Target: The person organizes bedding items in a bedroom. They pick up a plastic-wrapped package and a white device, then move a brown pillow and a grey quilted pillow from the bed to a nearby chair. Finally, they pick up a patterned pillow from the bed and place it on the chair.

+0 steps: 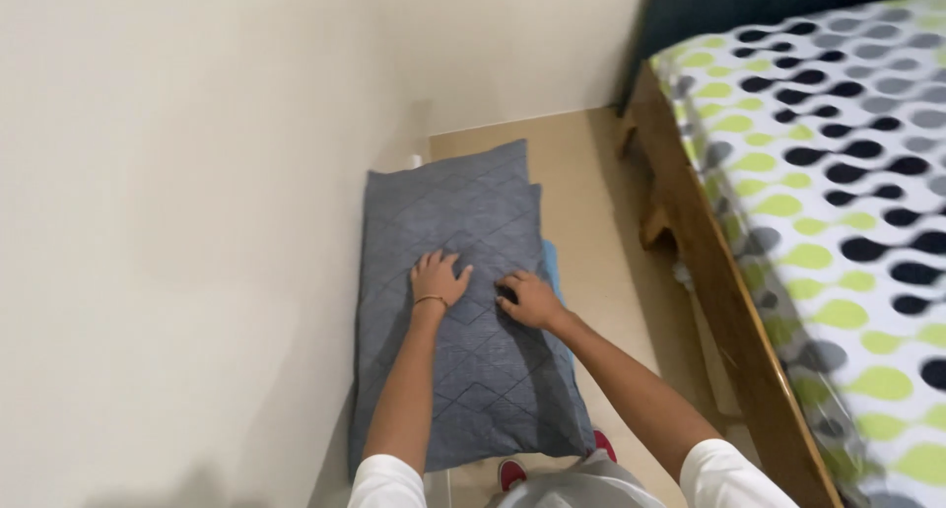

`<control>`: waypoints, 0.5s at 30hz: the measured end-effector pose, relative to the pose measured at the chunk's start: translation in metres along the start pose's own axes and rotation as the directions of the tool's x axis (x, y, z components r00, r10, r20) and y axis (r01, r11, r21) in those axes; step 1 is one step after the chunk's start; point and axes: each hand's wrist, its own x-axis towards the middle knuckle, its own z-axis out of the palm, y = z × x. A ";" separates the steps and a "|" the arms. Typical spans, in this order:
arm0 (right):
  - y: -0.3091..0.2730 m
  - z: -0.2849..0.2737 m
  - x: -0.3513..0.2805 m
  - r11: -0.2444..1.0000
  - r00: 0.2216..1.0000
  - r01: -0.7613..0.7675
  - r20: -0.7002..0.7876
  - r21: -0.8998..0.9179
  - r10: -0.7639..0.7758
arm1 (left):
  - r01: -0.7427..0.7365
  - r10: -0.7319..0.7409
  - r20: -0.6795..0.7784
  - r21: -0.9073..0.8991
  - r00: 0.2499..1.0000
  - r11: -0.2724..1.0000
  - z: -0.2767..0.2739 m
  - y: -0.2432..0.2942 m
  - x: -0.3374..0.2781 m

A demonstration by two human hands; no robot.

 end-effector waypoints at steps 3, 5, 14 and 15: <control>0.009 -0.003 -0.035 0.989 0.999 -0.035 0.025 0.144 0.031 | 0.089 -0.088 -0.018 0.078 0.996 0.993 0.013 0.021 0.009; 0.019 -0.001 -0.056 0.975 0.995 -0.101 0.041 0.196 0.095 | 0.079 -0.079 -0.002 0.097 0.997 0.992 0.006 0.053 0.000; 0.081 -0.008 -0.168 0.856 0.932 -0.355 0.070 0.377 0.355 | -0.392 0.434 0.321 -0.190 0.842 0.900 0.085 0.191 -0.030; 0.089 -0.017 -0.182 0.837 0.916 -0.381 0.038 0.392 0.399 | -0.422 0.519 0.379 -0.312 0.766 0.851 0.108 0.209 -0.030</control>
